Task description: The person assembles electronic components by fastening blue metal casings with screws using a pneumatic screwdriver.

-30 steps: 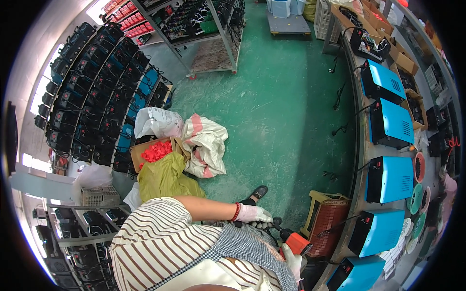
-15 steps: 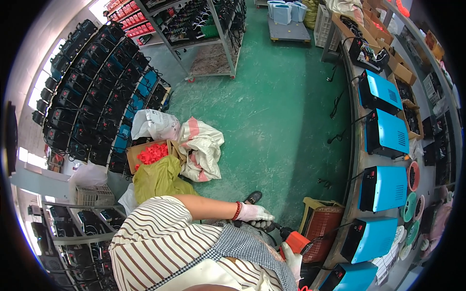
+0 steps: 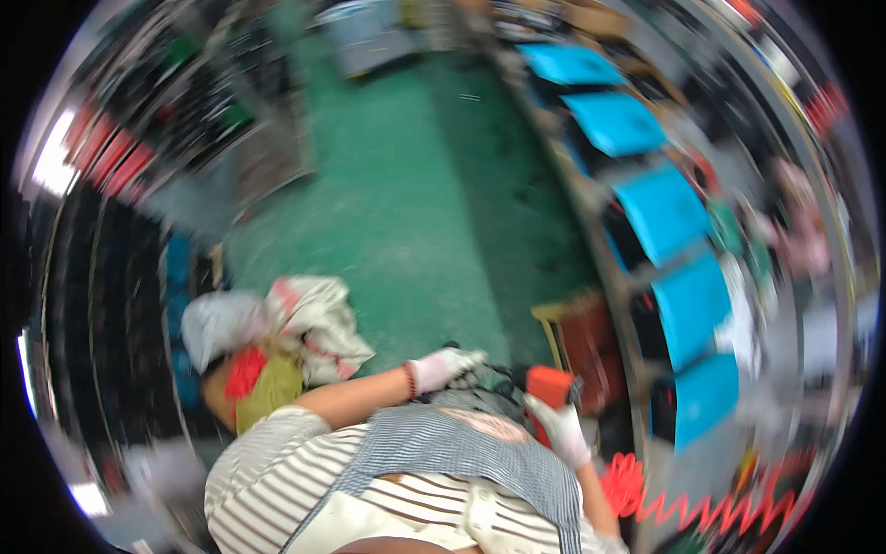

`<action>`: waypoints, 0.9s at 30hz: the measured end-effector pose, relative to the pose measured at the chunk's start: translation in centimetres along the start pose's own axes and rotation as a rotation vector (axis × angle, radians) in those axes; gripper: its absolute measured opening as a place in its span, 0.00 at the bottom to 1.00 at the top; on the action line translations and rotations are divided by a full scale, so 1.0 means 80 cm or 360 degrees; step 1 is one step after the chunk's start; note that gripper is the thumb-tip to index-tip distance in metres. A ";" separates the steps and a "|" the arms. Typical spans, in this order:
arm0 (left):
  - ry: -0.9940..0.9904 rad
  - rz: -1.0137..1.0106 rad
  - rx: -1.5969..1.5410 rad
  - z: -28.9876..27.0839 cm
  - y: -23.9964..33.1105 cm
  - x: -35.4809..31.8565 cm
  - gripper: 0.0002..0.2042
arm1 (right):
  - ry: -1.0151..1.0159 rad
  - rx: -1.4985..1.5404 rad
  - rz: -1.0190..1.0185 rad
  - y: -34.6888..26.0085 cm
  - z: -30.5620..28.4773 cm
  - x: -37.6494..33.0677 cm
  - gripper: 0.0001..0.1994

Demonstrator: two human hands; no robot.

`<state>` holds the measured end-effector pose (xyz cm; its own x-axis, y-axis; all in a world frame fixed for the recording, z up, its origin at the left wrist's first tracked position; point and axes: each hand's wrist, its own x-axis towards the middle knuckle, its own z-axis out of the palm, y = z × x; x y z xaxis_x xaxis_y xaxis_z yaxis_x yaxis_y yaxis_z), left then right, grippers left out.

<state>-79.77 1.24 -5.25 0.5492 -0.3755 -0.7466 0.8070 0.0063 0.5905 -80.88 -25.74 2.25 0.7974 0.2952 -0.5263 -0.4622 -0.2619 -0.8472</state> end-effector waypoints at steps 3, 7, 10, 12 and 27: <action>-0.0068 0.0031 -0.0285 -0.025 -0.015 0.026 0.19 | 0.0242 0.0136 -0.0090 -0.010 -0.001 -0.005 0.13; -0.0202 -0.0025 -0.0283 -0.024 0.031 0.035 0.13 | 0.0541 0.0327 0.0236 -0.019 -0.034 -0.046 0.15; -0.0310 -0.0149 -0.0029 -0.020 0.039 0.046 0.14 | 0.0812 0.0385 0.0365 0.016 -0.057 -0.087 0.17; -0.0380 -0.0179 0.0037 -0.013 0.043 0.055 0.14 | 0.0982 0.0510 0.0402 0.047 -0.066 -0.116 0.17; -0.0175 -0.0192 0.0218 0.115 0.061 0.108 0.15 | 0.2159 0.1407 0.0488 0.278 -0.273 -0.261 0.13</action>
<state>-73.09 -10.52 -5.98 0.4175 -0.4651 -0.7806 0.8242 -0.1679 0.5408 -99.32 -57.77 -4.06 0.1566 -0.7597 -0.6311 -0.3416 0.5579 -0.7564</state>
